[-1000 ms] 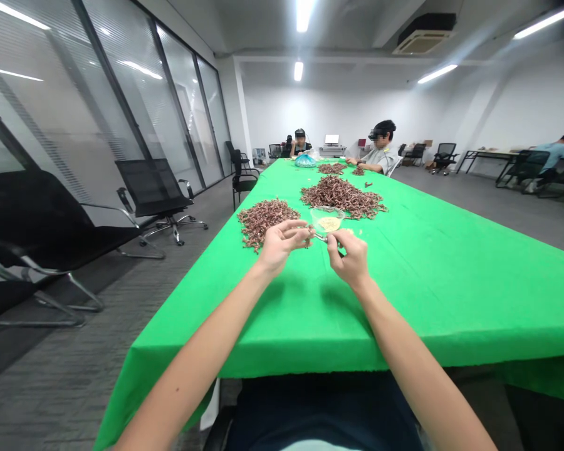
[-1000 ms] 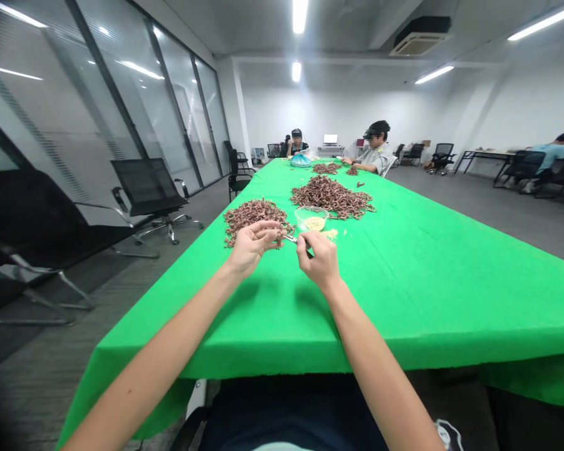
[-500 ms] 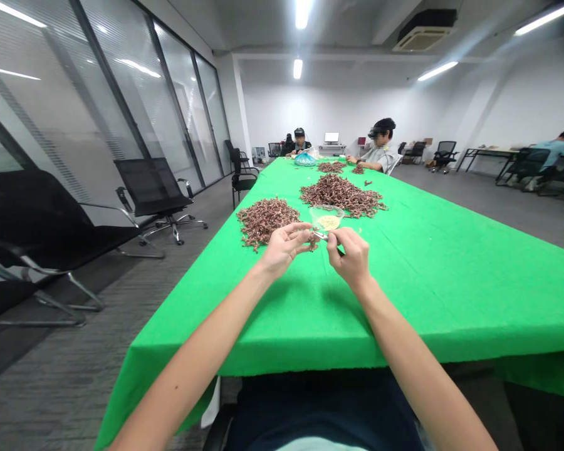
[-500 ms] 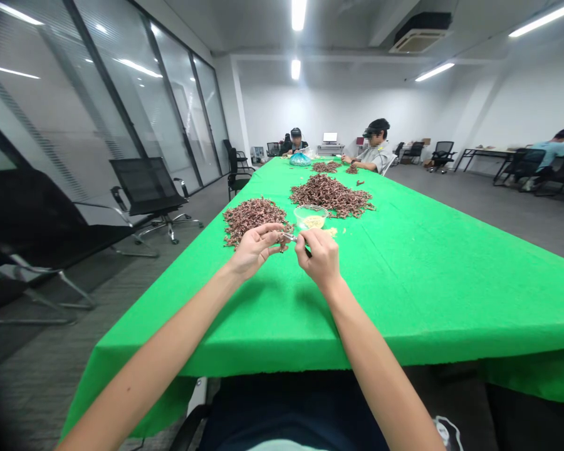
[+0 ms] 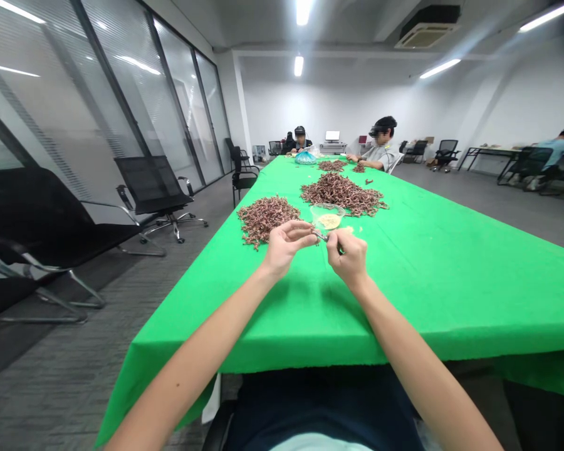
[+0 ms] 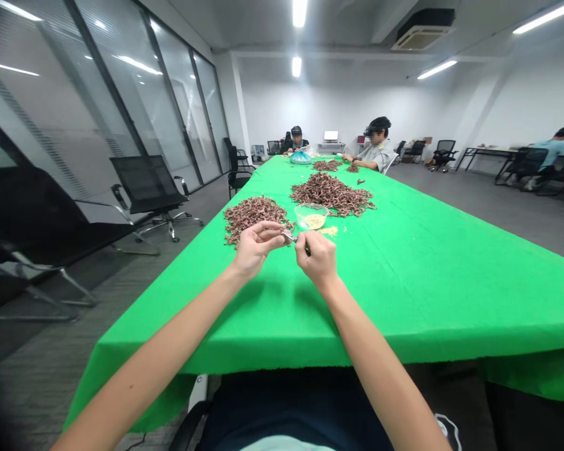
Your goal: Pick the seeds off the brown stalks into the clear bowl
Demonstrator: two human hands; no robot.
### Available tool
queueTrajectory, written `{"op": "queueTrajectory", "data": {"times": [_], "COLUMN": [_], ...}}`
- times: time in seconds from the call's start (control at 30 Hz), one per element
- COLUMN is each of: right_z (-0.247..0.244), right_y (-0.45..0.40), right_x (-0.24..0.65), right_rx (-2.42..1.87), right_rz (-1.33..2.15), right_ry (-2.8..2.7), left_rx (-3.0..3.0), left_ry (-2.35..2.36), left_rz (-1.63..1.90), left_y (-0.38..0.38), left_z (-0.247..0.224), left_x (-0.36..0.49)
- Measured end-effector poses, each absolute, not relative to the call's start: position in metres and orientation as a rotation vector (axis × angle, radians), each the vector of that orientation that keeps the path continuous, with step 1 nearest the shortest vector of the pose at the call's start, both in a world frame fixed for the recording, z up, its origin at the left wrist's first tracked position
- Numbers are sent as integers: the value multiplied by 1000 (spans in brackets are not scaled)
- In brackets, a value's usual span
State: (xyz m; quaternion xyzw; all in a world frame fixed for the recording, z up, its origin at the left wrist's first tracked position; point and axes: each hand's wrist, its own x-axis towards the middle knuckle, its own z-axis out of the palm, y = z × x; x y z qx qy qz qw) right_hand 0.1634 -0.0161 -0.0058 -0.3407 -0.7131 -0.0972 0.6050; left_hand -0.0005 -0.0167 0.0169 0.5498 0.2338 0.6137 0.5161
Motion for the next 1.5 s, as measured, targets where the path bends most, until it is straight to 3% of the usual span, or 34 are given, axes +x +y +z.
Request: {"op": "queueTrajectory", "data": {"times": [0.23, 0.4, 1.5], "right_z": [-16, -13, -11], "right_y": [-14, -15, -16], "right_x": [146, 144, 146], "right_rx": [-771, -762, -822], "right_rz": [446, 620, 443], "right_ry": [-1465, -1420, -1454], "left_rx": [1415, 1442, 1637], "left_ry": [665, 692, 691], "left_rz": [1698, 1737, 1644], "left_y": [-16, -16, -17], "left_z": [16, 15, 13], "left_x": [1, 2, 3]}}
